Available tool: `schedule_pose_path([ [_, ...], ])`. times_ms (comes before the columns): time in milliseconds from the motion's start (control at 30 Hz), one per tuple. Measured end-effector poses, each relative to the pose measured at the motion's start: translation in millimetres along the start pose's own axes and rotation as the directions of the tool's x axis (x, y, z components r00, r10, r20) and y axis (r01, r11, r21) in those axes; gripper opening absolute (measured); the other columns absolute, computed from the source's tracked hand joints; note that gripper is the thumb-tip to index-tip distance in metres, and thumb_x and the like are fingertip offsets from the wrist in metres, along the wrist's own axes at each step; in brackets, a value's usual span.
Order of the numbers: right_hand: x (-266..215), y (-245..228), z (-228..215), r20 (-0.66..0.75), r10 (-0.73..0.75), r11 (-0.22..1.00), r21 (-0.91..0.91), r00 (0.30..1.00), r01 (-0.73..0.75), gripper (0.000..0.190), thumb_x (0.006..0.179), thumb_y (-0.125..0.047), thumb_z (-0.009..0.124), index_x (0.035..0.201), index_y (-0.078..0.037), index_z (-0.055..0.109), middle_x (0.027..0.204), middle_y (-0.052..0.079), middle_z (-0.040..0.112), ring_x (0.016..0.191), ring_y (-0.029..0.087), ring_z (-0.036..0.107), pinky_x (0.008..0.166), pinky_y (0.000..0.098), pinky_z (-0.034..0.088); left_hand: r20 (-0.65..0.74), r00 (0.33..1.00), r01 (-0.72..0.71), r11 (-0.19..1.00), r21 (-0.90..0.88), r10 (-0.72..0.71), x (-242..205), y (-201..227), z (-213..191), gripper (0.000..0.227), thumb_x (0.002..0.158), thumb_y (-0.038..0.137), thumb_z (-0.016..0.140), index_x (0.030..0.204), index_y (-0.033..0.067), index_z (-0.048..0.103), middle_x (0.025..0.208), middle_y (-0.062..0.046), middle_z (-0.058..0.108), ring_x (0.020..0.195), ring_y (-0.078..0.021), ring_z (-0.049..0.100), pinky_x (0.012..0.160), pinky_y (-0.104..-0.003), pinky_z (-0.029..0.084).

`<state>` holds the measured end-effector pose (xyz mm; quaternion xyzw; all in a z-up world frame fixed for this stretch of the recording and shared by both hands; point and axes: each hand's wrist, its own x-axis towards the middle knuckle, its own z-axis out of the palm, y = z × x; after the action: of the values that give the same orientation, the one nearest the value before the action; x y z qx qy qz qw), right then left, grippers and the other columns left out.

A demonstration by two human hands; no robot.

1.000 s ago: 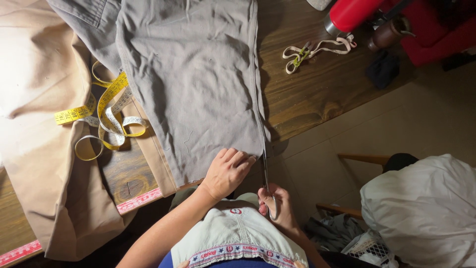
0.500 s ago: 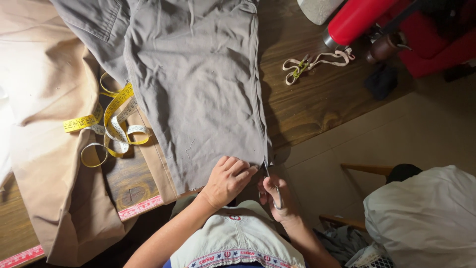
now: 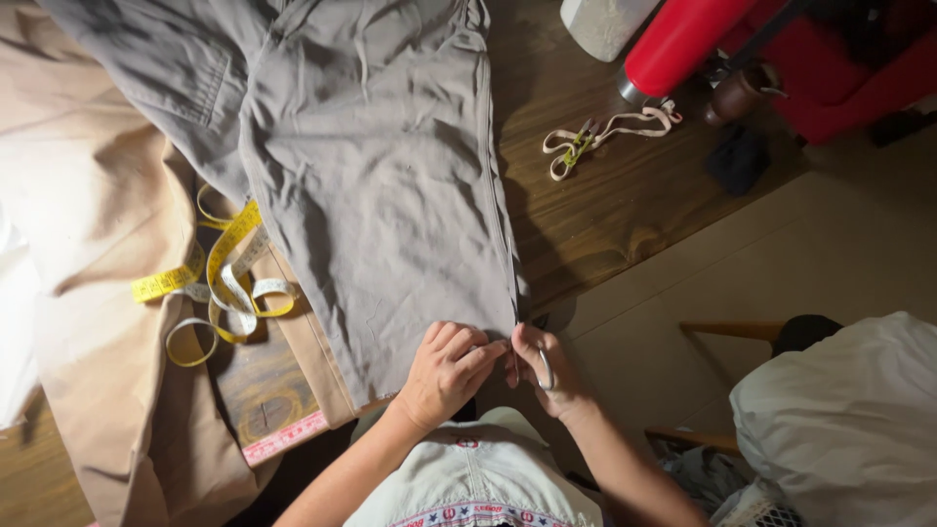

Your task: The person measures a pair of gray trousers with a yellow measuring tape and then uses scissors to cut the fabric along the leg. The person repeatedly measures and cuts sections of the trousers on a wooden table.

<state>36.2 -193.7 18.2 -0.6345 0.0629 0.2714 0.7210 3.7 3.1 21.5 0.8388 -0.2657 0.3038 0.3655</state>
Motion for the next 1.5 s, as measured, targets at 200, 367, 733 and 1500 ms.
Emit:
schedule_pose_path([
  [200, 9.6, 6.5, -0.9, -0.048, -0.053, 0.998, -0.047, 0.997, 0.051, 0.050, 0.090, -0.049, 0.070, 0.067, -0.009, 0.053, 0.056, 0.005, 0.048, 0.040, 0.013, 0.043, 0.036, 0.0246, 0.030, 0.011, 1.000, 0.012, 1.000, -0.028, -0.012, -3.3, -6.7, 1.4, 0.012, 0.103, 0.014, 0.063, 0.114, 0.0136, 0.069, 0.098, -0.002, 0.060, 0.081, -0.0232, 0.053, 0.073, -0.038, 0.039],
  [367, 9.1, 7.2, -7.4, -0.142, 0.001, 0.995, -0.103, 0.990, -0.016, 0.044, 0.087, -0.040, 0.078, 0.068, -0.010, 0.053, 0.057, 0.003, 0.044, 0.039, 0.010, 0.037, 0.025, 0.0237, 0.027, 0.032, 0.998, 0.051, 0.995, -0.087, -0.049, -1.5, -6.7, -3.7, 0.014, 0.102, 0.012, 0.065, 0.114, 0.0150, 0.070, 0.094, -0.001, 0.060, 0.081, -0.0225, 0.053, 0.074, -0.037, 0.041],
  [733, 44.0, -34.2, 16.0, -0.179, 0.053, 0.976, -0.200, 0.982, -0.089, 0.059, 0.079, -0.062, 0.071, 0.067, -0.010, 0.047, 0.044, 0.004, 0.039, 0.035, 0.016, 0.040, 0.040, 0.0286, 0.028, 0.084, 0.991, 0.126, 0.921, -0.370, -0.102, 3.3, -29.4, -12.7, 0.010, 0.096, 0.010, 0.075, 0.104, 0.0163, 0.073, 0.090, 0.003, 0.063, 0.082, -0.0193, 0.059, 0.078, -0.036, 0.044],
  [1500, 59.9, 2.8, -8.8, -0.181, -0.052, 0.965, -0.264, 0.982, 0.002, 0.043, 0.087, -0.041, 0.075, 0.074, -0.004, 0.059, 0.045, 0.004, 0.041, 0.030, 0.017, 0.046, 0.028, 0.0265, 0.028, -0.771, 0.139, 0.917, 0.374, -0.136, -0.621, -20.8, -171.8, -387.5, 0.050, 0.094, 0.056, 0.096, 0.115, 0.0151, 0.076, 0.117, 0.003, 0.077, 0.103, -0.0074, 0.074, 0.085, -0.024, 0.062],
])
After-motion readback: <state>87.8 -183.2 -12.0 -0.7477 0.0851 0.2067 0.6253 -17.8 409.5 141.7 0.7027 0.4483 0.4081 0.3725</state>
